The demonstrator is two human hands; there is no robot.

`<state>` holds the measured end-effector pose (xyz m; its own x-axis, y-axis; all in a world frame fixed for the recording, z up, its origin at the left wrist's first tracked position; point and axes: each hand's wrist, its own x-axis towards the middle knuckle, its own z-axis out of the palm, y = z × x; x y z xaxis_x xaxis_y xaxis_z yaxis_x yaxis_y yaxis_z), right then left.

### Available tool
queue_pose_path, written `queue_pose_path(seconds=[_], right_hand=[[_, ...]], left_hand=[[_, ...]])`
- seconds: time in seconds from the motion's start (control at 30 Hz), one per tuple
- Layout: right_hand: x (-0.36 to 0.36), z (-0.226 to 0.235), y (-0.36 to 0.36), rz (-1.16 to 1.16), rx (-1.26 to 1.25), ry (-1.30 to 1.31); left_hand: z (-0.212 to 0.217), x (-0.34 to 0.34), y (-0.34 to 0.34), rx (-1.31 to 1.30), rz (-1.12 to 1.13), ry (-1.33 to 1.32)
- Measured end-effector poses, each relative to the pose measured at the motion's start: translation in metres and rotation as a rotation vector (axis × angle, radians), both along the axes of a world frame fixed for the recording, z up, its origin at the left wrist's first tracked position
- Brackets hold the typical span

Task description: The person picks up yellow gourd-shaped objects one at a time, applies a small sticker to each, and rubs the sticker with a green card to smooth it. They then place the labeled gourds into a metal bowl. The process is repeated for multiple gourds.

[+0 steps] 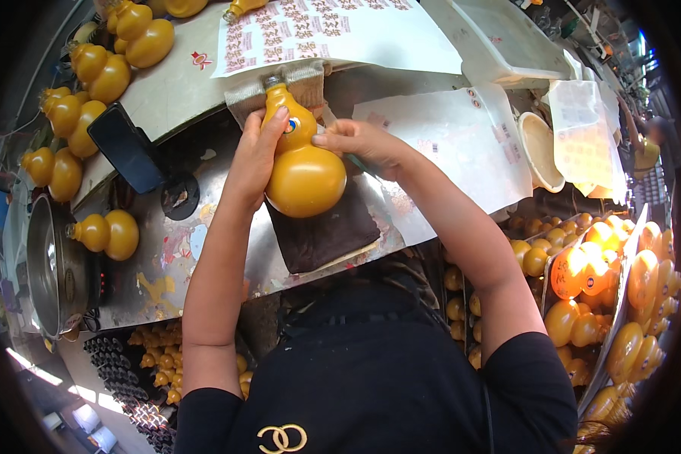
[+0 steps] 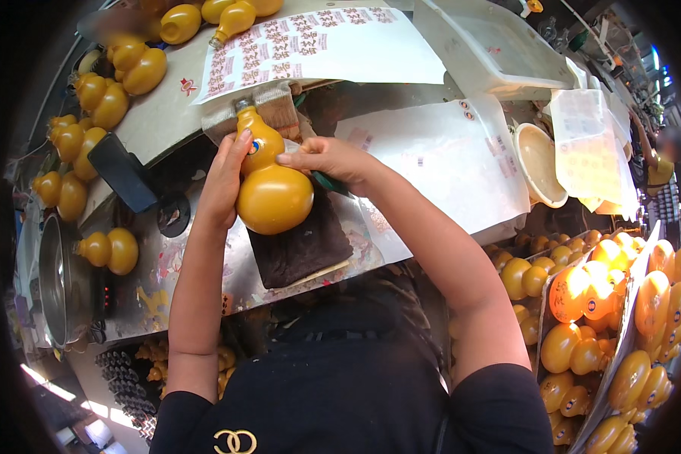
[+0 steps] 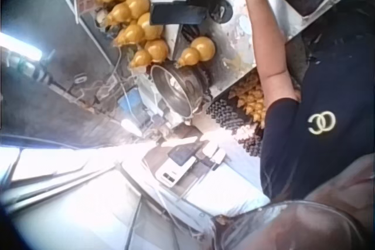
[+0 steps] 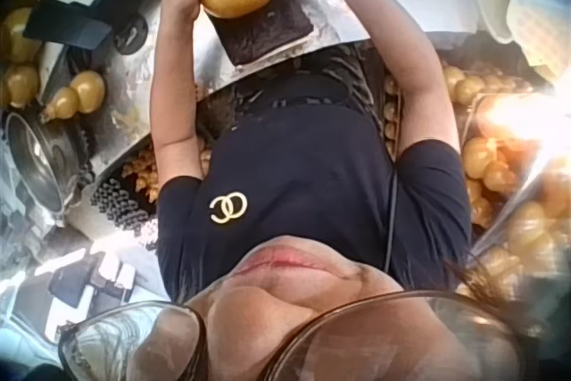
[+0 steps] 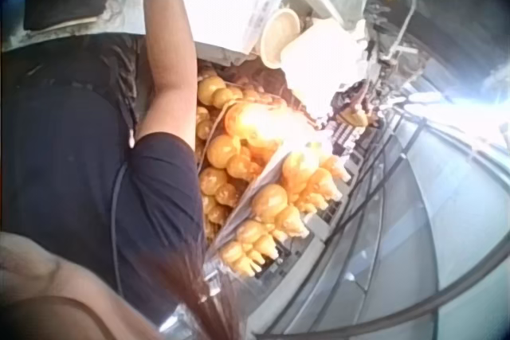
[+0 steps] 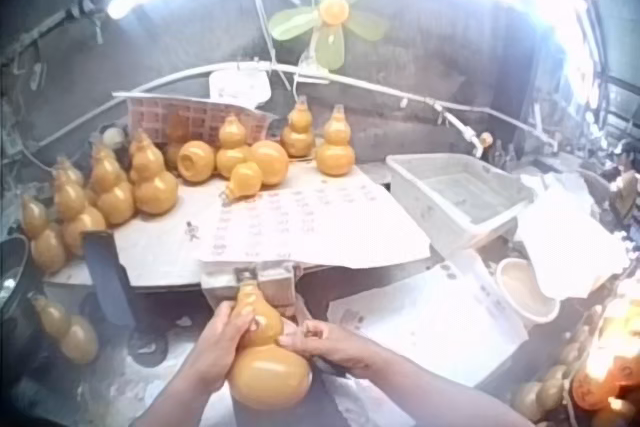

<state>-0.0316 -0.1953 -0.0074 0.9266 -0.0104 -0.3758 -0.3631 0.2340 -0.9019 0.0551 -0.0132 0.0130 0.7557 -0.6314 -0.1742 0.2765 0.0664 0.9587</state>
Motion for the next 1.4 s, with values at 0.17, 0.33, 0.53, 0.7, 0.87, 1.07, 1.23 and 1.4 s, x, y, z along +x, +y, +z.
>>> queue_pose_path(seconds=[0.17, 0.33, 0.53, 0.7, 0.87, 1.07, 1.23, 1.4], right_hand=[[-0.025, 0.0, -0.024, -0.22, 0.34, 0.115], [-0.014, 0.053, -0.003, -0.245, 0.019, -0.316], [0.023, 0.089, 0.005, 0.185, -0.898, -0.541], [0.045, 0.101, 0.004, 0.275, -1.073, -0.467], [0.051, 0.104, 0.009, 0.237, -1.108, -0.452], [0.034, 0.085, 0.021, -0.054, -1.195, -0.83], [-0.017, 0.065, 0.033, -0.02, -1.432, -1.22], [-0.022, 0.068, 0.034, 0.063, -1.431, -1.13]], left_hand=[[0.0, -0.007, 0.01, -0.001, -0.051, -0.082], [0.0, -0.008, 0.013, -0.054, -0.082, -0.09], [-0.002, -0.01, 0.012, -0.115, -0.105, -0.079], [-0.005, -0.008, 0.012, -0.104, -0.104, -0.094], [-0.004, -0.009, 0.012, -0.098, -0.107, -0.093], [0.002, -0.007, 0.017, -0.139, -0.134, -0.023], [-0.012, 0.002, 0.022, -0.376, -0.155, 0.224], [-0.012, 0.001, 0.022, -0.349, -0.125, 0.231]])
